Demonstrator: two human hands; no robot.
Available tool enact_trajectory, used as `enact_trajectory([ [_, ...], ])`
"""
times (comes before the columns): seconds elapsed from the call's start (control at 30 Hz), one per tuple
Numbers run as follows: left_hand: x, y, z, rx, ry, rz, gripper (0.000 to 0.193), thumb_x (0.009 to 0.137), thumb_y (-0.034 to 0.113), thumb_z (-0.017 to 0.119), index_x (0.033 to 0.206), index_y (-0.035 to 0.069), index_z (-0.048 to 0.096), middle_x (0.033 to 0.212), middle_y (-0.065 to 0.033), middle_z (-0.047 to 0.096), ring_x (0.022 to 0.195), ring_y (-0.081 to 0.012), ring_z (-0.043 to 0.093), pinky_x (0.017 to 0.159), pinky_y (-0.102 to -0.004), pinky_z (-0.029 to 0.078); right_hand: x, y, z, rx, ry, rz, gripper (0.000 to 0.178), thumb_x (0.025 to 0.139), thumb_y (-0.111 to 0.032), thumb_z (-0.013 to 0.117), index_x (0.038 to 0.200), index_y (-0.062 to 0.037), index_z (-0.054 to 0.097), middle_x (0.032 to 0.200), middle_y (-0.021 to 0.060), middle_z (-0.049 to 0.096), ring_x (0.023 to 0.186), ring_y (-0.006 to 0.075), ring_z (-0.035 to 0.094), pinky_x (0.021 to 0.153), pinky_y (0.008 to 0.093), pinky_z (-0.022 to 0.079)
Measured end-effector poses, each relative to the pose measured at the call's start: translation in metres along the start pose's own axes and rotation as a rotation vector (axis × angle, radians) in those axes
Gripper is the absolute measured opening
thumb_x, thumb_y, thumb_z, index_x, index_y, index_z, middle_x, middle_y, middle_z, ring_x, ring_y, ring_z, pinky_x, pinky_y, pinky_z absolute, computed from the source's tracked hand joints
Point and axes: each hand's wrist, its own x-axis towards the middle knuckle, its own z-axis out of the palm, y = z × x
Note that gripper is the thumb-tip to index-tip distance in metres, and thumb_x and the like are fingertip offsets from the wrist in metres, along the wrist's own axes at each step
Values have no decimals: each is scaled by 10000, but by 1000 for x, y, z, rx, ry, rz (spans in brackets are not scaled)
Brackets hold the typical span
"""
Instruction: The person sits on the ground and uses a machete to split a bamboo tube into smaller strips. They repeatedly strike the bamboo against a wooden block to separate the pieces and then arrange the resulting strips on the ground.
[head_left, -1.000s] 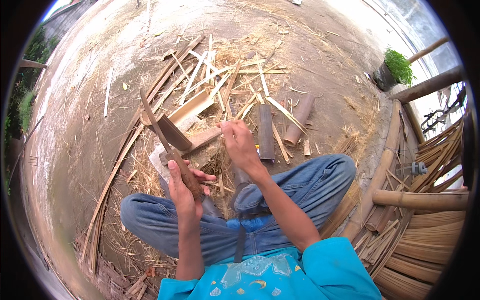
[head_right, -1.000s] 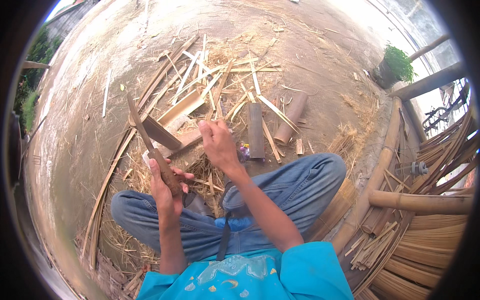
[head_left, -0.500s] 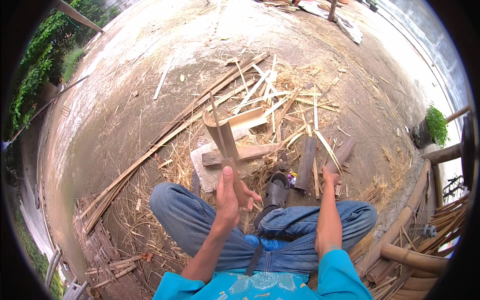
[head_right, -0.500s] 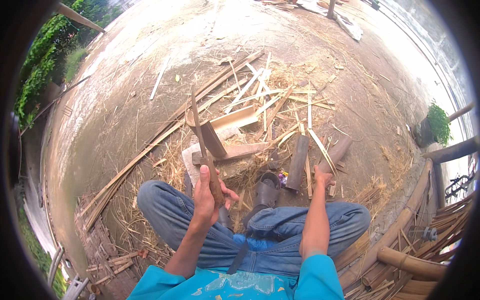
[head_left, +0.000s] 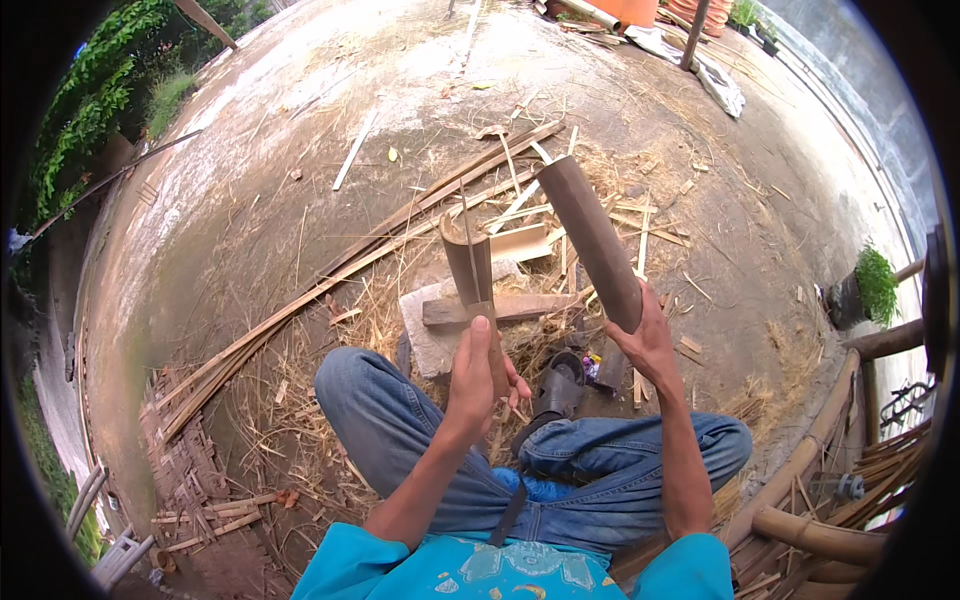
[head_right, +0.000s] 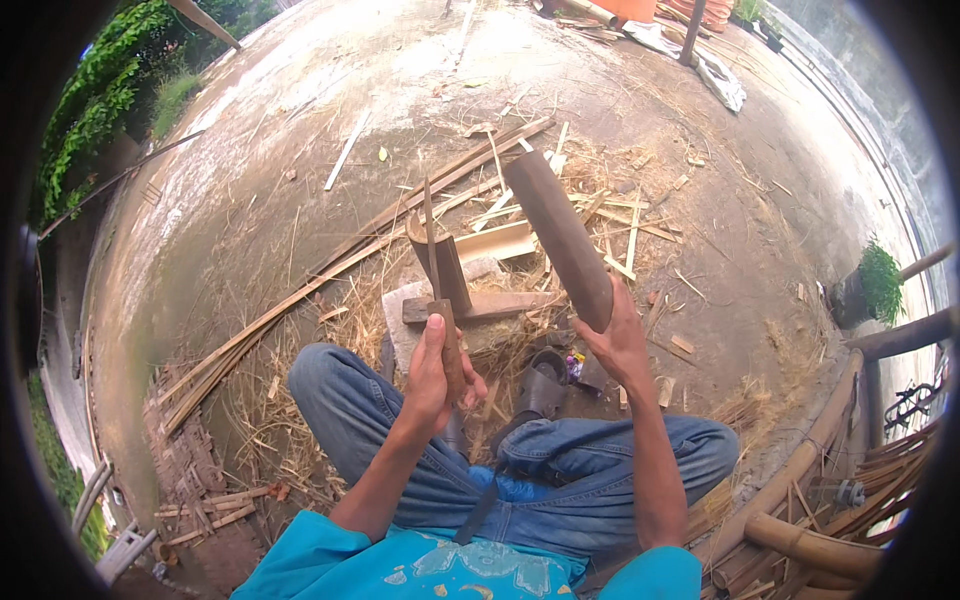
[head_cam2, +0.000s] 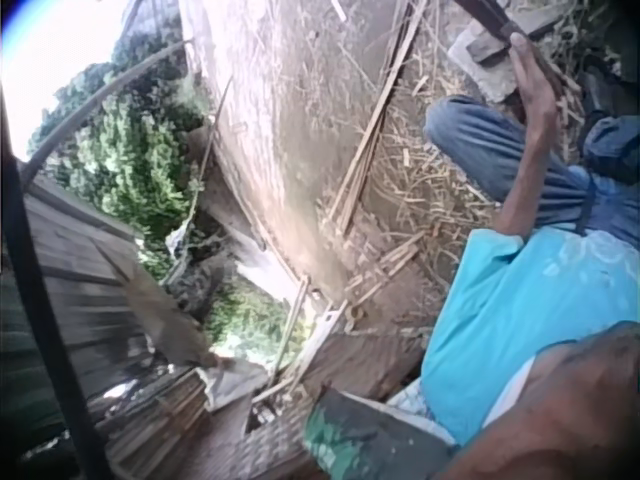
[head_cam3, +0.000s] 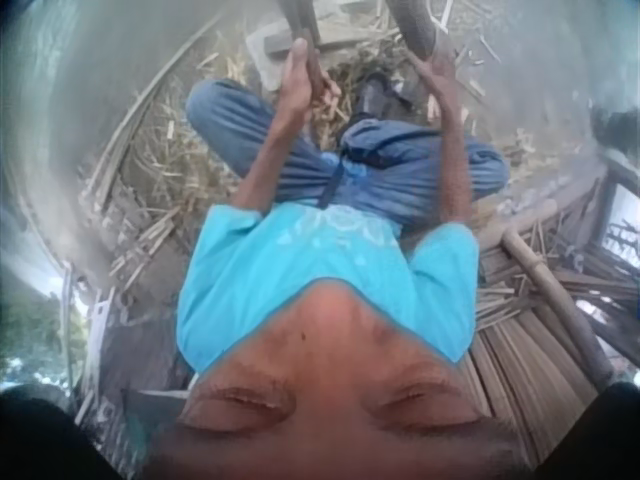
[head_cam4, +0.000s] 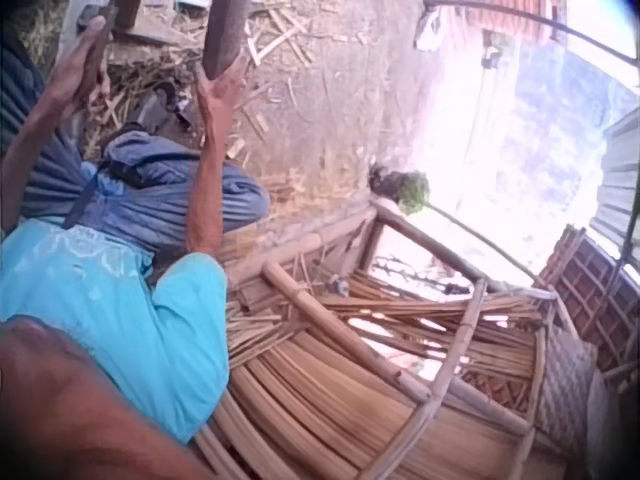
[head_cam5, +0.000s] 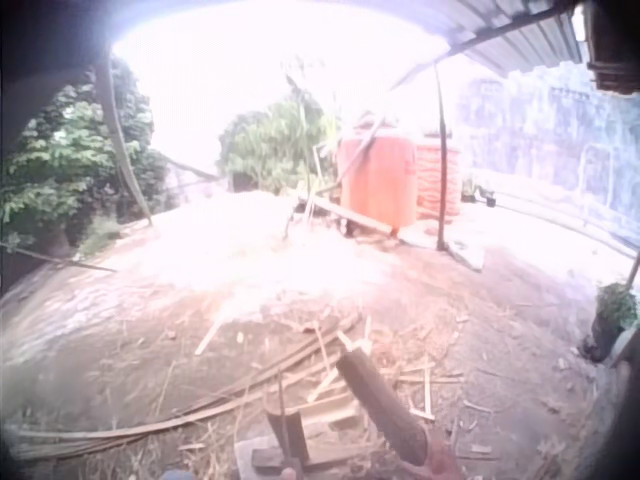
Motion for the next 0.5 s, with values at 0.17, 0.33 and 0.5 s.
enact_trajectory([
  [0.17,0,0,3,23,5,9,560,1061,615,391,1153,63,422,708,-78,532,490,-268,637,361,-329,433,48,-80,-26,-141,-11,-356,822,785,-178,798,1501,-103,401,1348,205,585,1190,390,633,982,482,528],
  [0.33,-2,-2,-4,30,5,21,509,1089,556,364,1086,47,390,739,-95,514,483,-268,632,361,-315,437,77,-169,-26,230,351,-494,916,804,-123,814,1565,-150,303,1310,251,598,1114,383,672,900,495,563],
  [0.5,-1,2,2,52,15,-3,519,1066,591,411,1124,75,432,699,-73,533,481,-252,629,364,-330,443,78,-117,1,-607,-172,-567,1131,699,-132,894,1615,-263,243,1153,170,620,891,332,719,791,459,630],
])
